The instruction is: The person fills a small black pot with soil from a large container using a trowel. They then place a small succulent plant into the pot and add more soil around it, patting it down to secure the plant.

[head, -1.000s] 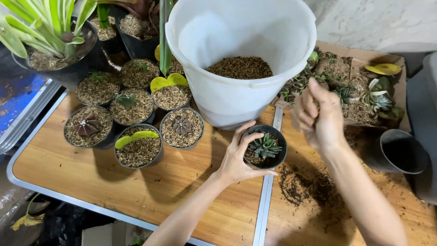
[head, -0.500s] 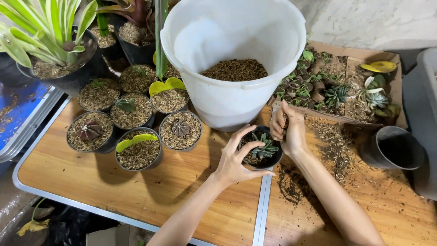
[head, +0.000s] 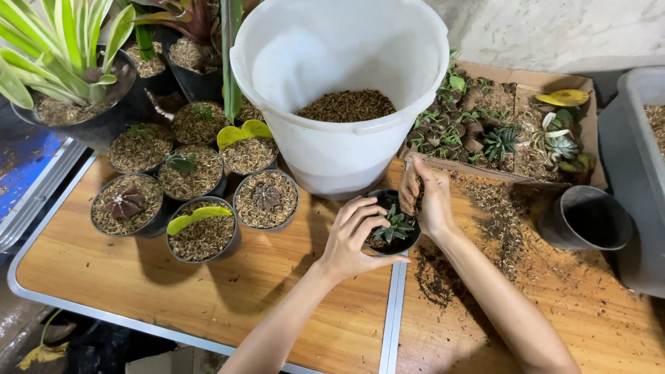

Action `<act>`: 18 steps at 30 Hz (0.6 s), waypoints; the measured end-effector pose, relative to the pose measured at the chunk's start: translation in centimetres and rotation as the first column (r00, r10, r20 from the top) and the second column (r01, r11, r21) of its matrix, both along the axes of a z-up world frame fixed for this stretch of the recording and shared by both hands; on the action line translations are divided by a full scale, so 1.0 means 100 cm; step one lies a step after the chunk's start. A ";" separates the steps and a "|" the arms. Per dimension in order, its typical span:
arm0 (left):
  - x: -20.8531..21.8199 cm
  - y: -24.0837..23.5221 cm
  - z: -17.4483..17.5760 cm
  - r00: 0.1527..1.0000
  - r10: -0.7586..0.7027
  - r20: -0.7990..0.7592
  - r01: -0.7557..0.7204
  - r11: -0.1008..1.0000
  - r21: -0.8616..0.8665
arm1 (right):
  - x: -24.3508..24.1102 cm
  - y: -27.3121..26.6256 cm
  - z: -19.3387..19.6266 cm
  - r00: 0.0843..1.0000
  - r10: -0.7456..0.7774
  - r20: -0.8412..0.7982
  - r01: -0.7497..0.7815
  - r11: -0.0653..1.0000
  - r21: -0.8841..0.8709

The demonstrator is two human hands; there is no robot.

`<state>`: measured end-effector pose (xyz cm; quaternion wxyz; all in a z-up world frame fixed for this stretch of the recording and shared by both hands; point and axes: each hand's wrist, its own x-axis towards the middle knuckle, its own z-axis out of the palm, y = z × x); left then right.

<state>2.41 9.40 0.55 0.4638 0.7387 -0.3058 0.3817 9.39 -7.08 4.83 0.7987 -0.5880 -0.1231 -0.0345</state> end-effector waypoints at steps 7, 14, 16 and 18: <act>0.001 -0.001 -0.001 1.000 0.001 0.016 -0.001 1.000 -0.007 | 0.001 0.000 0.000 0.999 0.021 0.036 -0.021 1.000 0.003; 0.002 -0.001 -0.001 0.999 -0.035 0.019 0.035 0.999 -0.006 | 0.004 -0.002 -0.010 0.998 0.036 0.044 -0.037 0.999 0.026; 0.001 -0.001 -0.001 0.999 -0.032 0.017 0.032 0.999 -0.004 | 0.004 -0.003 -0.011 0.998 0.032 0.058 -0.032 1.000 -0.002; 0.001 -0.001 0.001 0.999 -0.030 0.015 0.030 1.000 -0.002 | 0.005 -0.004 -0.011 0.997 0.027 0.072 -0.025 0.999 -0.030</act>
